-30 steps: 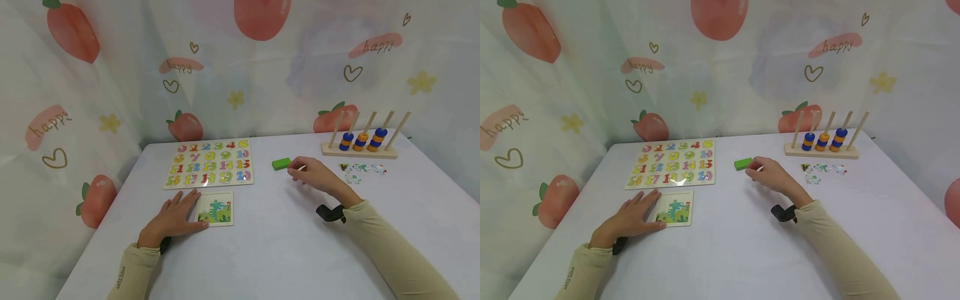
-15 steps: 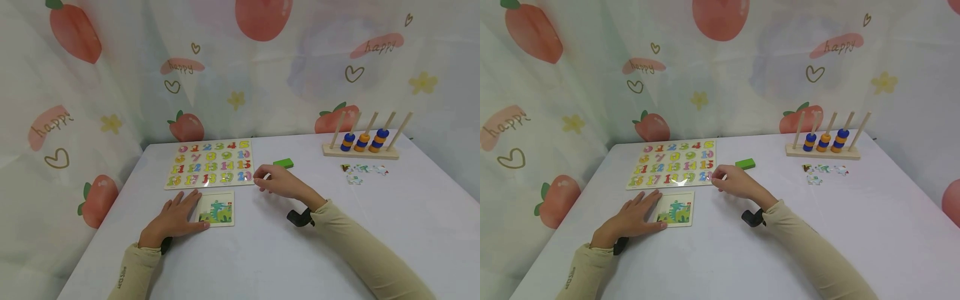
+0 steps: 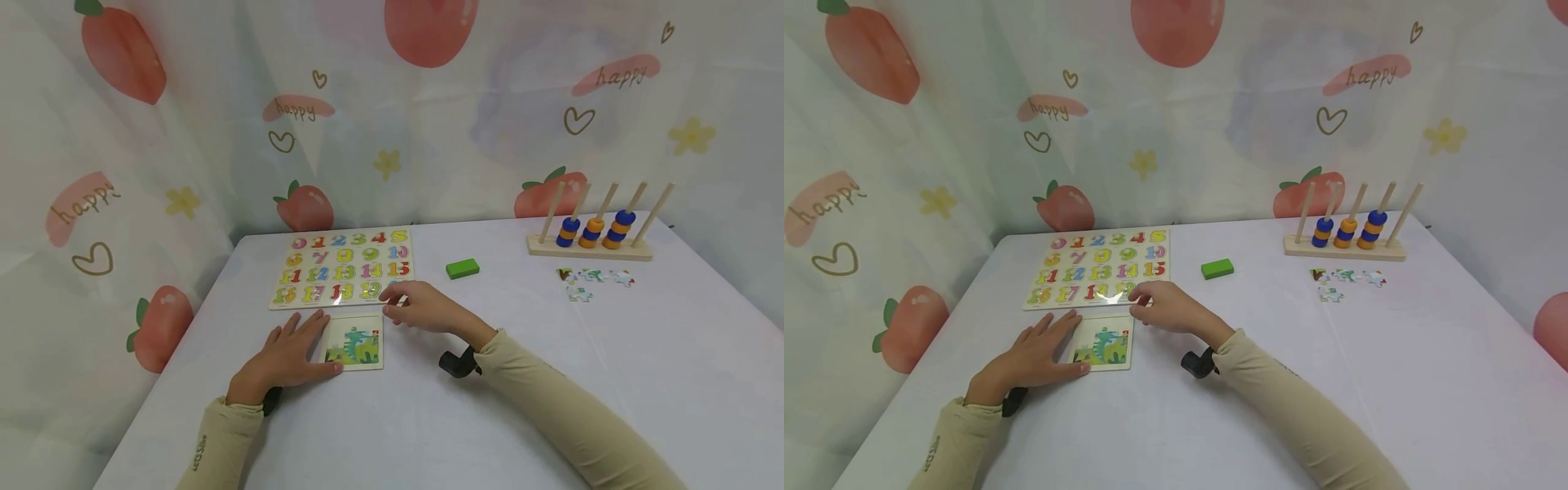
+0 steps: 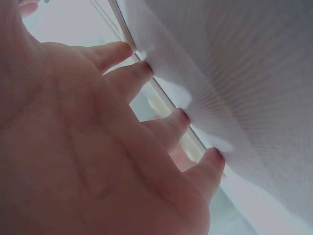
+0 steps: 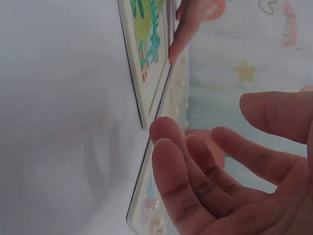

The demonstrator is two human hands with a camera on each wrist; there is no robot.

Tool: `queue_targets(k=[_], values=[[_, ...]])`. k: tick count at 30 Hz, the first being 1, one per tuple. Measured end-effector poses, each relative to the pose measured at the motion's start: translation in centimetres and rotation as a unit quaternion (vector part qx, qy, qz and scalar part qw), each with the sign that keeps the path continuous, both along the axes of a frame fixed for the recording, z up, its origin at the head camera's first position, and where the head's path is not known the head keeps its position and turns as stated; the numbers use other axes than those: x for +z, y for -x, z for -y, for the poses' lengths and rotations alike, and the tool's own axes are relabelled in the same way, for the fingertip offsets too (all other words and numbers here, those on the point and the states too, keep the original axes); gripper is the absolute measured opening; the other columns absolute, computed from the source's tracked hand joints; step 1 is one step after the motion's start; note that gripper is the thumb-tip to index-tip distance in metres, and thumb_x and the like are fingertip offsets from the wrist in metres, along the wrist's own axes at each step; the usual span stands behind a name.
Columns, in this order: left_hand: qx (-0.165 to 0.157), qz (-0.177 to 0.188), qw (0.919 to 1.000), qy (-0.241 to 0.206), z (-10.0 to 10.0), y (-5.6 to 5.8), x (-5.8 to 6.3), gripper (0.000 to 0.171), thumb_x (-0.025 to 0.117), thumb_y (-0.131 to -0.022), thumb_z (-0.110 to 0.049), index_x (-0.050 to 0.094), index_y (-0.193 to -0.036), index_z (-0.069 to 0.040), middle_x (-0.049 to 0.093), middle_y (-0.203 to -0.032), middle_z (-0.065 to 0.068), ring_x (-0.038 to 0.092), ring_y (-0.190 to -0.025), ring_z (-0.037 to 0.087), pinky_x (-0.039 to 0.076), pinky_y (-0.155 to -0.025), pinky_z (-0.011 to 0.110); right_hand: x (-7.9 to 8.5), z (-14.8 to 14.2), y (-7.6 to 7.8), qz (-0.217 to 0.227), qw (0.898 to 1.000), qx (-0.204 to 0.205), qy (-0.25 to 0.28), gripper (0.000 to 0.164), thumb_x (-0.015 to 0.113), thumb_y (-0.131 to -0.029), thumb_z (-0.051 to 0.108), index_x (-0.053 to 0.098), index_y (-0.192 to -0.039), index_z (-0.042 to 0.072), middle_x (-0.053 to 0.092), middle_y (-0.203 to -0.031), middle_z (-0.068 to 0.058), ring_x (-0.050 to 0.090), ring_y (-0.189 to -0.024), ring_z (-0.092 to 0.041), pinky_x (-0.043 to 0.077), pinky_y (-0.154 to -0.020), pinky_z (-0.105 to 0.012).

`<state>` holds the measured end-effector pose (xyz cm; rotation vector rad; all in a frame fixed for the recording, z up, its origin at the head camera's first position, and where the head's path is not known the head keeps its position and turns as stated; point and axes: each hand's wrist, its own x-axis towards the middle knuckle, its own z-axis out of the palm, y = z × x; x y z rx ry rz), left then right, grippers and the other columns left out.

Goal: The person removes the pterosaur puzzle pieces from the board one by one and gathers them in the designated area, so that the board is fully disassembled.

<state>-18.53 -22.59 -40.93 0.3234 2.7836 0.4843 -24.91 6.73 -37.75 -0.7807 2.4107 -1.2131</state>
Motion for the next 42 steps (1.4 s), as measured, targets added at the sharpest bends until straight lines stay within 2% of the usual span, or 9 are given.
queue_targets(k=[7,14,21,27,32,35,42], values=[[-0.001,0.001,1.0000,0.003,0.0,-0.1,0.2,0.106,0.077,-0.090,-0.063,0.031,-0.170,-0.011,0.022,-0.177,0.013,0.007,-0.160,0.050,0.007,-0.123,0.074,-0.1,1.9,-0.5,-0.003,1.000,0.029,0.007,0.034,0.063,-0.107,0.010,0.065,-0.138,-0.003,0.068,-0.113,-0.008,0.073,-0.090,-0.024,0.059,-0.074,-0.030],[0.000,-0.001,1.0000,0.000,0.0,0.0,0.1,0.105,0.076,-0.090,-0.063,0.032,-0.170,-0.012,0.023,-0.177,0.013,0.007,-0.160,0.050,0.007,-0.123,0.074,-0.4,3.6,-0.7,-0.003,0.999,0.050,0.001,0.034,0.061,-0.104,0.003,0.066,-0.136,-0.004,0.069,-0.124,-0.019,0.073,-0.091,-0.021,0.059,-0.080,-0.029],[-0.005,-0.002,1.0000,-0.002,0.0,-0.1,0.2,0.104,0.075,-0.091,-0.063,0.032,-0.169,-0.010,0.024,-0.176,0.013,0.008,-0.160,0.050,0.007,-0.123,0.073,-0.4,4.9,-0.7,-0.039,0.997,0.044,-0.046,0.031,0.067,-0.099,-0.002,0.071,-0.130,-0.001,0.072,-0.120,-0.013,0.066,-0.106,-0.023,0.058,-0.089,-0.034],[-0.004,-0.001,1.0000,-0.006,0.0,-0.2,0.3,0.104,0.075,-0.091,-0.063,0.031,-0.170,-0.011,0.023,-0.176,0.013,0.008,-0.161,0.049,0.007,-0.124,0.073,-0.6,6.0,-0.3,-0.064,0.993,0.048,-0.089,0.025,0.069,-0.096,-0.002,0.075,-0.120,-0.002,0.073,-0.114,-0.010,0.065,-0.102,-0.023,0.057,-0.092,-0.038],[-0.004,-0.003,1.0000,-0.007,0.0,-0.3,0.4,0.104,0.076,-0.091,-0.061,0.032,-0.169,-0.010,0.025,-0.176,0.013,0.009,-0.160,0.050,0.008,-0.123,0.074,-1.0,6.8,0.1,-0.073,0.989,0.062,-0.116,0.025,0.073,-0.093,-0.001,0.076,-0.118,-0.003,0.070,-0.106,-0.008,0.060,-0.096,-0.021,0.055,-0.087,-0.034],[-0.005,-0.004,1.0000,-0.005,0.0,-0.3,0.4,0.103,0.076,-0.091,-0.061,0.032,-0.169,-0.011,0.025,-0.176,0.013,0.010,-0.160,0.050,0.009,-0.123,0.074,-1.0,7.2,0.0,-0.083,0.986,0.069,-0.128,0.019,0.077,-0.093,0.002,0.077,-0.111,-0.003,0.068,-0.099,-0.007,0.059,-0.091,-0.020,0.055,-0.080,-0.031],[-0.006,-0.007,1.0000,0.000,0.1,-0.2,0.2,0.103,0.075,-0.091,-0.062,0.032,-0.169,-0.011,0.025,-0.176,0.013,0.009,-0.160,0.050,0.009,-0.123,0.074,-1.0,7.8,-0.2,-0.101,0.982,0.063,-0.145,0.011,0.080,-0.093,0.005,0.077,-0.102,-0.001,0.064,-0.093,-0.003,0.058,-0.089,-0.018,0.053,-0.074,-0.029]])
